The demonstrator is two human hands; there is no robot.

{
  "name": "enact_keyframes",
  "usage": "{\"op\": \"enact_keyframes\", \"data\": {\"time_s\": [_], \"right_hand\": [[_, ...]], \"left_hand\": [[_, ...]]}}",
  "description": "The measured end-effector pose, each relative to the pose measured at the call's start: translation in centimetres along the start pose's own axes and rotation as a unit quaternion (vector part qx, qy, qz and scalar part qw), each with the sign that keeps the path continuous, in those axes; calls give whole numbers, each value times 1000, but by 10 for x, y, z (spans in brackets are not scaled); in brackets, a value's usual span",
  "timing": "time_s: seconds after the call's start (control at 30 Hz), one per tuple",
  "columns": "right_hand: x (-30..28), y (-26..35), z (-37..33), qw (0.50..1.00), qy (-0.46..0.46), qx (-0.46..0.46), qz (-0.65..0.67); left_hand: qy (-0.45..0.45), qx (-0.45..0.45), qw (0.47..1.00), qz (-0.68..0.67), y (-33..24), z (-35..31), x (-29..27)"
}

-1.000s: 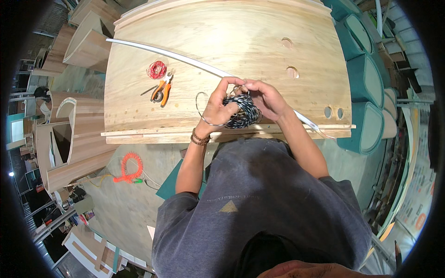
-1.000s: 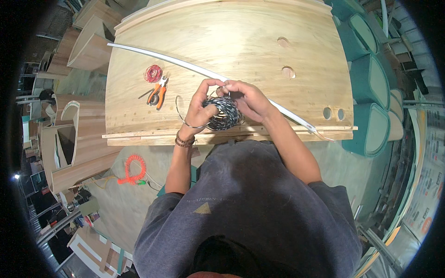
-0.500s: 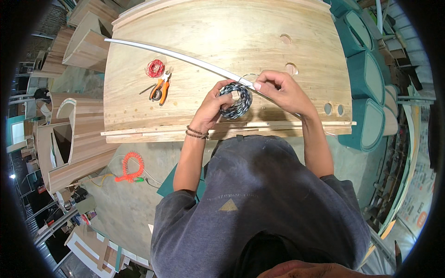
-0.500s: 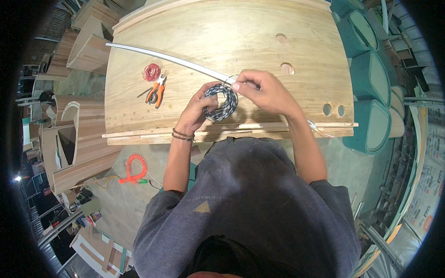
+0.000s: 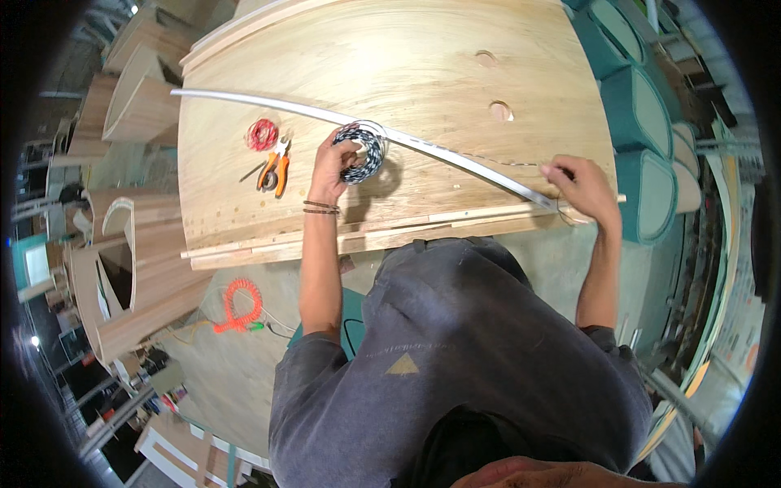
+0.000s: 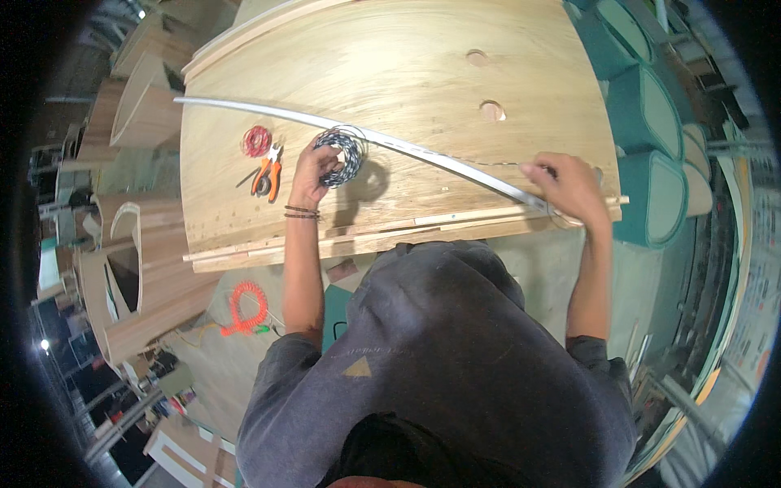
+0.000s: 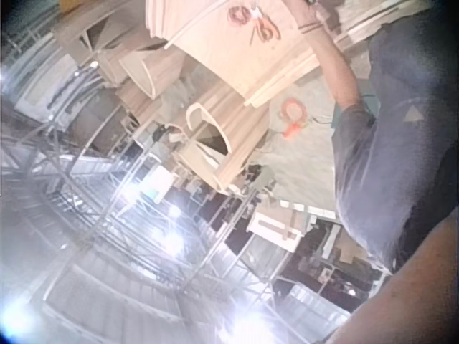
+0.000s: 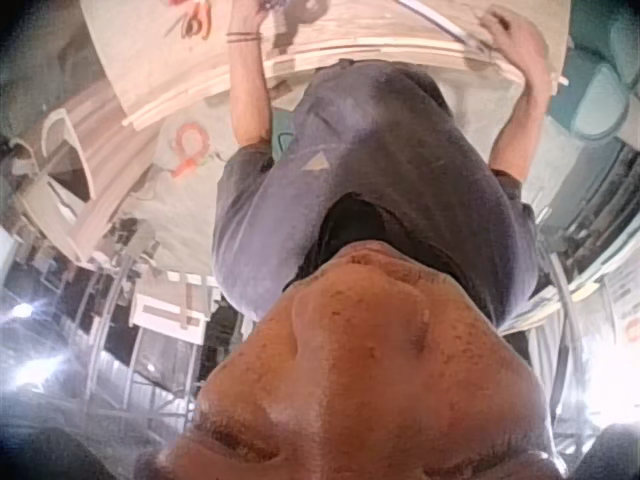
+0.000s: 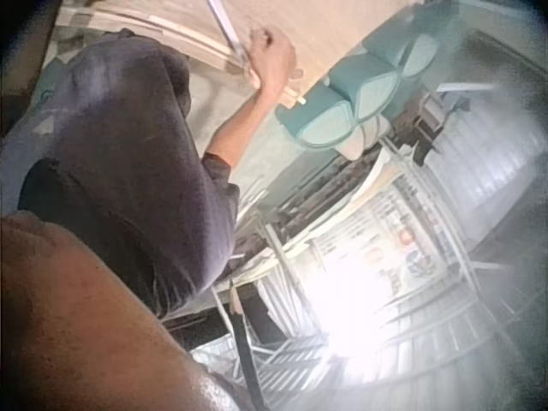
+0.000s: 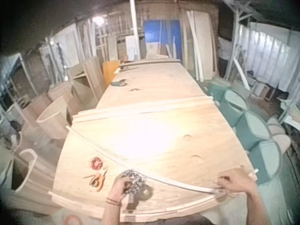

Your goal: The person drills a hole in a wooden panel, then prepares and threads LED strip lights and wires through the holes.

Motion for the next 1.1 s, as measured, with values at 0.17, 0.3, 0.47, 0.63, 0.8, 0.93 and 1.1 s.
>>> {"op": "enact_keyframes", "data": {"time_s": [0.17,0.3,0.47,0.63,0.8,0.93,1.1], "right_hand": [[-41,-75,-19,998,-62,11,12],[-80,-111,-52,987,-149,21,46],[-92,-175,-96,963,-206,118,127],[-92,-243,-111,948,-176,130,231],[-95,-309,-61,980,-160,71,92],[-83,-368,0,992,-121,30,28],[-52,-405,59,999,0,5,32]], "left_hand": [[41,32,979,198,-1,74,1],[35,31,981,187,4,133,41],[5,4,976,215,45,204,85],[42,30,929,366,78,269,102],[26,104,809,578,68,268,128],[-38,106,681,724,53,272,127],[47,166,626,760,47,273,122]]}}
Point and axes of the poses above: each hand's wrist, its own z-axis towards the middle knuckle, its own x-axis out of the palm, y = z × x, the point moved 9 cm from there along z, towards the middle knuckle, and after that the axes turned 5 degrees about z, right-handed, at the moved point
